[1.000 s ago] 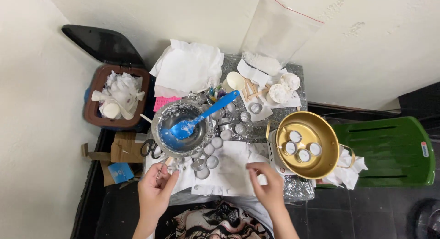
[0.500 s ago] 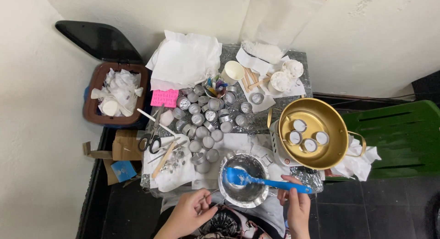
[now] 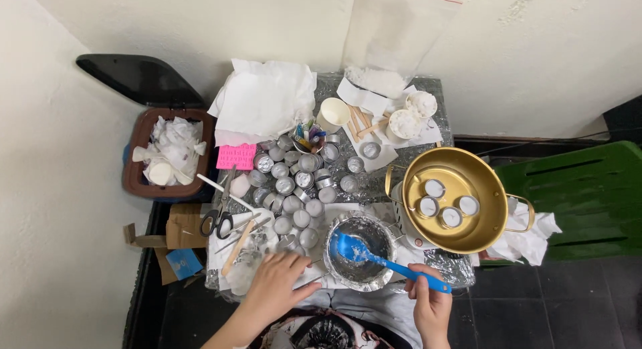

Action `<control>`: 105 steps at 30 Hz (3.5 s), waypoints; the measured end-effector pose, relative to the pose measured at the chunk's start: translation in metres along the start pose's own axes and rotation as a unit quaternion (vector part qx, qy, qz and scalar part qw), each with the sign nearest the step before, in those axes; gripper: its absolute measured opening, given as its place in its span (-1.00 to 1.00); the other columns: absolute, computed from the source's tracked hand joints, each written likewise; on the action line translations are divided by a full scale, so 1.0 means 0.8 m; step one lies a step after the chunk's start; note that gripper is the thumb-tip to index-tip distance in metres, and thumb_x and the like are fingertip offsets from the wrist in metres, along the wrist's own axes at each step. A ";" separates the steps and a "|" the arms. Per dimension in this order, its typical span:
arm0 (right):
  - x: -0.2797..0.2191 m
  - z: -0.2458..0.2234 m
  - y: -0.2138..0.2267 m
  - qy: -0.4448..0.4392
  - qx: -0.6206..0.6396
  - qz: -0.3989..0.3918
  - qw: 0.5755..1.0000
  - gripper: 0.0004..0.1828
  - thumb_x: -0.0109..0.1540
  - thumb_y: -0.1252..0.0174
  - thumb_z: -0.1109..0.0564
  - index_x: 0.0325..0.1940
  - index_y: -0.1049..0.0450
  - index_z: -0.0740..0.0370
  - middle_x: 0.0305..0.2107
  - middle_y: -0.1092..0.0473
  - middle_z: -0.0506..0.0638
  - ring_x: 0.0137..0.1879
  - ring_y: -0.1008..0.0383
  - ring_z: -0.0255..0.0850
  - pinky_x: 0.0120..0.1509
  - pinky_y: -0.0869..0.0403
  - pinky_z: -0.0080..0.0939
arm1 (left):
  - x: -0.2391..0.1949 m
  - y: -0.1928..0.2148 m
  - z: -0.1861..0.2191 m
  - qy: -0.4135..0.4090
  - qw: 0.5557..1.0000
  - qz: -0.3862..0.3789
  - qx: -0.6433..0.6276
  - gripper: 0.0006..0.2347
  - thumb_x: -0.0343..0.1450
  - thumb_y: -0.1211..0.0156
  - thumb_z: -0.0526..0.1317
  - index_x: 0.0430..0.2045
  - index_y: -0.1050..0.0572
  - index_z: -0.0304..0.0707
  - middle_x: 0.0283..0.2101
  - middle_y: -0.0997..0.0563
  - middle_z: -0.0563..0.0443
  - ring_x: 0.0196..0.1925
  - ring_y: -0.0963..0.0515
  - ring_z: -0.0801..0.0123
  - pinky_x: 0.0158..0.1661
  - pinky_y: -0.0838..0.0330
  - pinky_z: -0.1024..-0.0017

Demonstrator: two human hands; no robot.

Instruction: The person fills small metal tealight cups with white wax at a cluttered work table. They press each cup into a metal bowl of soft wax, add wick material by hand, and place the filled candles into a gold pot, working through the cups one at a time.

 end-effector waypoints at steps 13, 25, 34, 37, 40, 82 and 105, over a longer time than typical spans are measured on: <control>-0.009 -0.005 0.008 -0.010 0.029 -0.004 1.000 -0.63 0.33 -0.05 0.29 0.23 -0.35 0.44 -0.39 -0.42 0.06 -0.33 -0.36 -0.35 -0.19 -0.39 -0.36 | 0.212 0.057 0.034 -0.179 0.943 0.160 0.229 -0.87 0.27 -0.22 -0.31 -0.37 -0.62 -0.16 -0.07 -0.58 -0.02 0.05 -0.47 0.20 0.05 -0.29 0.24; -0.008 -0.021 0.018 0.043 0.043 -0.066 0.996 -0.14 0.28 -0.13 -0.35 0.35 -0.22 0.43 -0.29 -0.46 0.11 -0.31 -0.40 -0.31 -0.20 -0.41 -0.31 | 0.329 -0.064 0.002 -0.052 0.881 -0.054 0.467 -0.86 0.40 -0.15 -0.24 -0.38 -0.70 0.02 -0.30 -0.68 0.16 -0.01 -0.52 0.25 0.01 -0.15 0.23; -0.003 -0.014 0.039 0.086 0.057 -0.014 0.995 0.16 0.17 0.07 -0.68 0.36 -0.21 0.44 -0.30 -0.48 0.13 -0.35 -0.41 -0.27 -0.26 -0.36 -0.31 | 0.318 -0.016 0.000 -0.079 0.912 0.011 0.403 -0.90 0.30 -0.22 -0.29 -0.50 -0.69 -0.07 -0.35 -0.67 0.05 -0.07 -0.55 0.23 0.00 -0.22 0.21; 0.008 -0.046 0.053 0.149 0.015 0.075 0.986 0.19 0.18 0.20 -0.75 0.32 -0.23 0.42 -0.33 -0.47 0.09 -0.34 -0.43 -0.28 -0.27 -0.36 -0.34 | 0.324 0.019 0.002 -0.088 0.924 0.035 0.371 -0.94 0.28 -0.28 -0.34 -0.53 -0.66 -0.13 -0.40 -0.63 0.00 -0.10 -0.56 0.18 -0.05 -0.27 0.21; 0.028 -0.087 0.070 0.189 -0.045 0.133 0.972 0.15 0.21 0.24 -0.74 0.25 -0.27 0.42 -0.30 -0.46 0.10 -0.29 -0.43 -0.27 -0.22 -0.36 -0.34 | 0.347 0.044 0.011 -0.119 0.954 0.083 0.261 -0.96 0.17 -0.33 -0.30 -0.60 -0.62 -0.19 -0.39 -0.59 -0.01 -0.13 -0.57 0.17 -0.05 -0.28 0.19; 0.032 -0.104 0.108 0.135 -0.041 0.068 0.988 -0.32 0.52 0.21 -0.27 -0.04 -0.39 0.49 -0.40 -0.45 0.30 -0.33 -0.50 -0.09 -0.21 -0.48 -0.14 | 0.285 -0.004 0.007 -0.228 0.952 0.055 0.196 -0.93 0.21 -0.20 -0.34 -0.61 -0.64 -0.21 -0.21 -0.59 -0.11 0.07 -0.46 0.09 0.09 -0.23 0.10; 0.039 -0.105 0.105 0.135 -0.042 0.064 0.988 -0.33 0.51 0.18 -0.25 -0.02 -0.42 0.50 -0.35 -0.48 0.25 -0.28 -0.52 -0.12 -0.21 -0.48 -0.21 | 0.315 -0.061 0.042 -0.318 0.941 0.029 0.110 -0.86 0.11 -0.43 -0.17 -0.59 -0.66 -0.17 -0.39 -0.57 0.06 -0.04 -0.53 0.18 0.18 -0.19 -0.03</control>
Point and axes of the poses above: each hand's wrist, its own x-axis towards the middle knuckle, its own y-axis out of the back of the hand, z = x × y, the point moved 6 cm from there along x, towards the middle knuckle
